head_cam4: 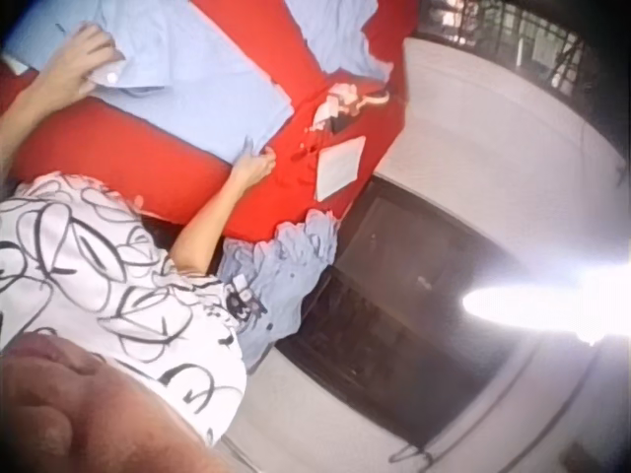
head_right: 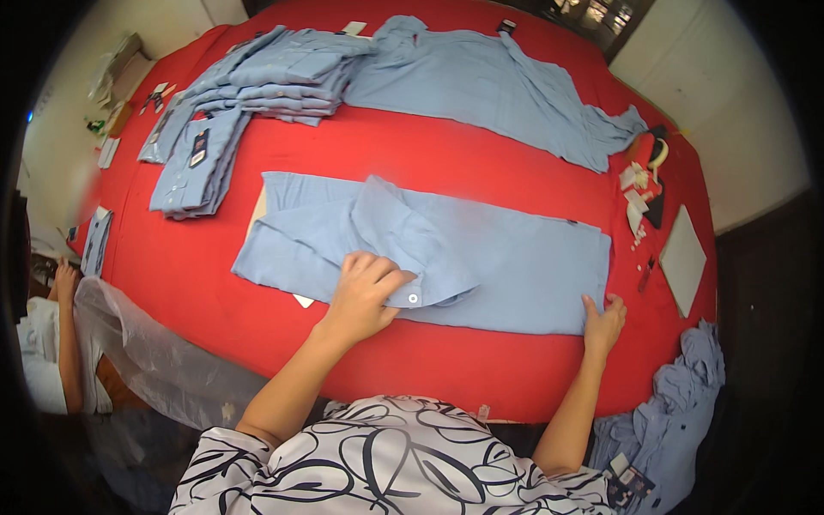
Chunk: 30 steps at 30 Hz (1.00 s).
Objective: The person folds light blue button-down shirts using a cardboard template on a red table and stacks them.
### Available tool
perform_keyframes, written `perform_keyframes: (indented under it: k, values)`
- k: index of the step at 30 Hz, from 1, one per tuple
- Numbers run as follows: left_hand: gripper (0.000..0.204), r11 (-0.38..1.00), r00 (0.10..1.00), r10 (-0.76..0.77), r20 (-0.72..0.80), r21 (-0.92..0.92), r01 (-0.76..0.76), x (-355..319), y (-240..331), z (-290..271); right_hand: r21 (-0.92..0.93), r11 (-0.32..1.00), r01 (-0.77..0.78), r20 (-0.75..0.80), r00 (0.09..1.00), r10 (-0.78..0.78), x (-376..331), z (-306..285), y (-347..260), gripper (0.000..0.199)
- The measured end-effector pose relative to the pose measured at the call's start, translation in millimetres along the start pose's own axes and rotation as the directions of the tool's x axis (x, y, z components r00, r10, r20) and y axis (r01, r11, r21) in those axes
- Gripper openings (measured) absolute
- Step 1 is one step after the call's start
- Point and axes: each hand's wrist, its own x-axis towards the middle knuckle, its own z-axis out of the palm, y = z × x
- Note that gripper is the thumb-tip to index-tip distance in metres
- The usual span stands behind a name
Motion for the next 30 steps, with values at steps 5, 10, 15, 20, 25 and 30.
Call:
perform_keyframes:
  k: [5,10,15,20,25,30]
  values:
    - [0.041,0.999,0.976,-0.054,0.213,0.004,0.054,3.7,6.3,2.2,0.010,0.996,-0.084,0.070,0.994,0.083,-3.6,-12.4,-2.1,0.054]
    - [0.050,0.997,0.999,0.015,0.036,-0.077,-0.012,35.7,25.9,3.3,0.024,0.990,-0.140,0.109,0.985,0.137,-14.6,-21.6,-9.4,0.056]
    - [0.058,0.991,0.989,0.124,0.081,0.044,-0.127,35.2,20.8,71.0,0.387,0.888,-0.249,0.293,0.946,0.137,5.6,-15.0,13.8,0.039]
    - [0.051,0.998,0.998,0.058,-0.003,-0.034,-0.058,35.7,20.1,67.0,0.745,0.665,0.057,-0.035,0.998,-0.047,0.9,-37.2,-65.8,0.023]
    - [0.043,0.978,0.981,-0.190,0.024,-0.082,0.192,20.3,7.3,75.9,0.393,0.633,0.667,-0.026,0.695,-0.718,-85.8,-45.7,-198.9,0.028]
    - [0.034,0.627,0.842,-0.540,0.011,-0.662,0.410,26.5,-0.5,71.9,0.640,0.695,0.329,0.463,0.557,-0.690,-118.3,-43.7,-217.9,0.030]
